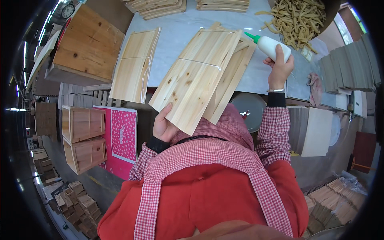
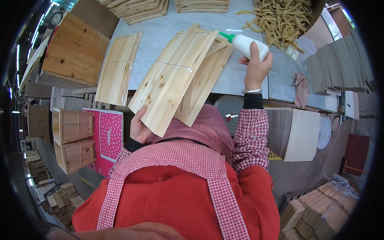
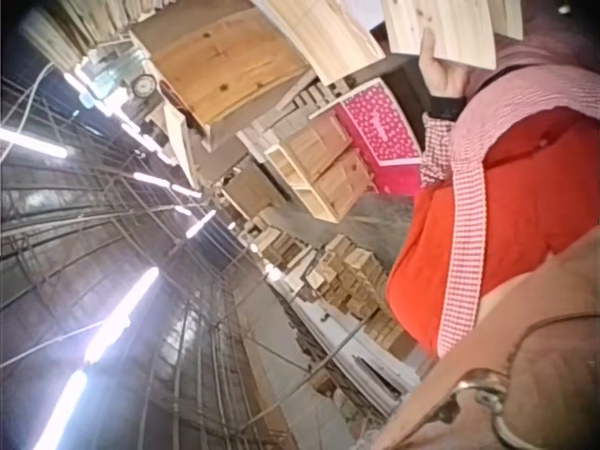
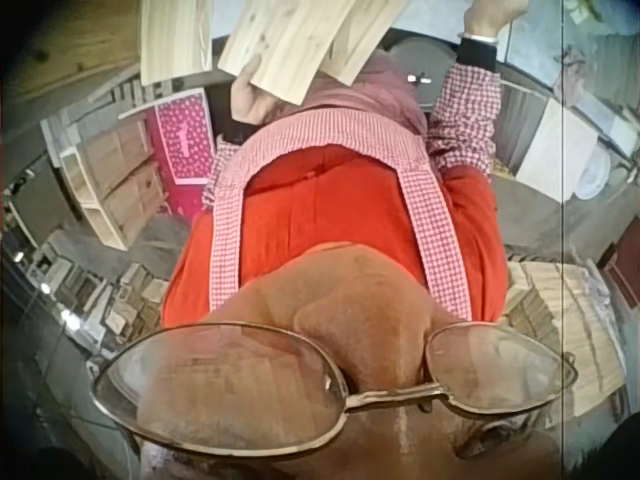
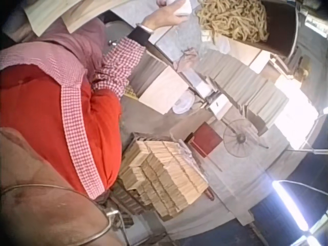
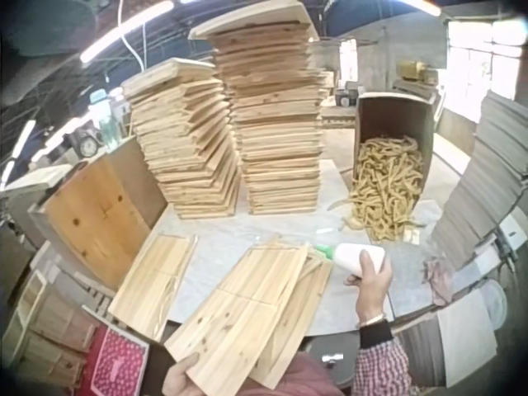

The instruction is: Applying glue to wooden panels and joining them to assemble small wooden boxes.

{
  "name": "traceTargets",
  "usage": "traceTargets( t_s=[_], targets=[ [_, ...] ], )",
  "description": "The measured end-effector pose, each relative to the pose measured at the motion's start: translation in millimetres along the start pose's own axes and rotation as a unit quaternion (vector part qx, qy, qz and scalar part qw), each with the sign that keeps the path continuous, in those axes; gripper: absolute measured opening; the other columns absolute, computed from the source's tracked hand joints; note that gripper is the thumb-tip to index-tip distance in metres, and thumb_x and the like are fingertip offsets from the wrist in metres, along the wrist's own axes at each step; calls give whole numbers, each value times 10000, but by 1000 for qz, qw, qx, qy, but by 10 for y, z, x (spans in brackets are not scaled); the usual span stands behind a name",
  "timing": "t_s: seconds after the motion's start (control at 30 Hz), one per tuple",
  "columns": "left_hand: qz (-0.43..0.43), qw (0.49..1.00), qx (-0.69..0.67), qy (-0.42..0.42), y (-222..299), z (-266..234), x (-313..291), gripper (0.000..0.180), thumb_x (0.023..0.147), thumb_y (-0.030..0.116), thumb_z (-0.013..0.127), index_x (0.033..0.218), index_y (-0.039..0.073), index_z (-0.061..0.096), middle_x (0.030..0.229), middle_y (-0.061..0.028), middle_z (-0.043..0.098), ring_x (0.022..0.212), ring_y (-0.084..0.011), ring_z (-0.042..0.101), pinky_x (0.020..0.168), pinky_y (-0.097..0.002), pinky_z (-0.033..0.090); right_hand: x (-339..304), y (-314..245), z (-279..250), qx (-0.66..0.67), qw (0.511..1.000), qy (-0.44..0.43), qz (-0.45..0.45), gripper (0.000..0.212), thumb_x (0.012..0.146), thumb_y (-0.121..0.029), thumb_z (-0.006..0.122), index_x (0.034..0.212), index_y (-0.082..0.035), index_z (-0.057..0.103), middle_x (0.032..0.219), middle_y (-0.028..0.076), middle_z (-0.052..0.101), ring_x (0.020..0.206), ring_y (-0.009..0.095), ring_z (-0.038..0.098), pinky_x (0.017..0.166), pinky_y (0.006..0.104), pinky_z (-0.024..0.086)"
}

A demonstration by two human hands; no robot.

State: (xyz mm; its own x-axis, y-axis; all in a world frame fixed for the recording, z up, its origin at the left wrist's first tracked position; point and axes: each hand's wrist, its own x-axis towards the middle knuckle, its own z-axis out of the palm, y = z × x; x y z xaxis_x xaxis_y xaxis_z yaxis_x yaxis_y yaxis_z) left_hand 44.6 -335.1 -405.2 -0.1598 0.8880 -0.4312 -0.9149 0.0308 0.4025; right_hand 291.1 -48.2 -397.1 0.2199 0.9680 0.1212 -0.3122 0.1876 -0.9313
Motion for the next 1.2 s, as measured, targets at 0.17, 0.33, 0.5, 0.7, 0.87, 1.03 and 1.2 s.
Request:
traceTargets(
  t_s=[0.17,0.33,0.5,0.7,0.87,1.03,1.2],
  targets=[
    [-4,1000,-3,4,0,-20,3,556,927,154,527,1408,18,284,1391,-187,424,1279,-317,434,1072,-472,351,167,44,106,-25,1000,11,13,410,838,-240,694,1017,55,473,841,137,608,473,145,576,395,268,503],
    [-2,1000,0,7,15,-22,-5,558,928,152,526,1409,14,281,1392,-189,423,1282,-318,431,1077,-469,345,204,24,108,-73,997,-6,21,387,827,-228,700,990,57,495,801,130,611,465,136,569,384,261,499],
    [-3,1000,-1,5,42,-2,18,560,927,150,524,1411,12,277,1391,-190,423,1285,-319,428,1079,-471,344,89,-98,70,-80,996,-28,30,347,837,-241,692,976,35,534,759,103,609,454,115,538,378,248,470],
    [19,1000,19,-8,134,32,102,552,933,154,509,1415,19,274,1394,-194,418,1287,-318,425,1064,-483,363,-174,-269,58,-59,994,-81,31,329,850,-244,677,989,25,550,762,95,614,457,105,518,374,239,444],
    [29,998,29,-38,194,125,242,548,939,166,497,1418,24,273,1396,-195,415,1291,-319,420,1057,-490,370,-472,-436,77,-39,989,-136,31,321,852,-228,678,970,34,536,779,103,612,482,113,536,373,232,435],
    [44,996,47,-66,286,165,464,547,939,173,497,1413,8,279,1400,-208,409,1293,-327,417,1090,-479,327,-802,-553,81,-54,980,-188,37,322,869,-238,647,1020,27,541,798,97,614,524,114,543,390,227,435],
    [40,994,21,-99,437,174,684,513,939,149,496,1395,9,305,1392,-188,423,1291,-315,420,1093,-482,327,-1131,-662,134,-68,966,-246,50,318,879,-230,632,1039,24,524,816,91,607,562,119,556,401,225,440]
  ],
)
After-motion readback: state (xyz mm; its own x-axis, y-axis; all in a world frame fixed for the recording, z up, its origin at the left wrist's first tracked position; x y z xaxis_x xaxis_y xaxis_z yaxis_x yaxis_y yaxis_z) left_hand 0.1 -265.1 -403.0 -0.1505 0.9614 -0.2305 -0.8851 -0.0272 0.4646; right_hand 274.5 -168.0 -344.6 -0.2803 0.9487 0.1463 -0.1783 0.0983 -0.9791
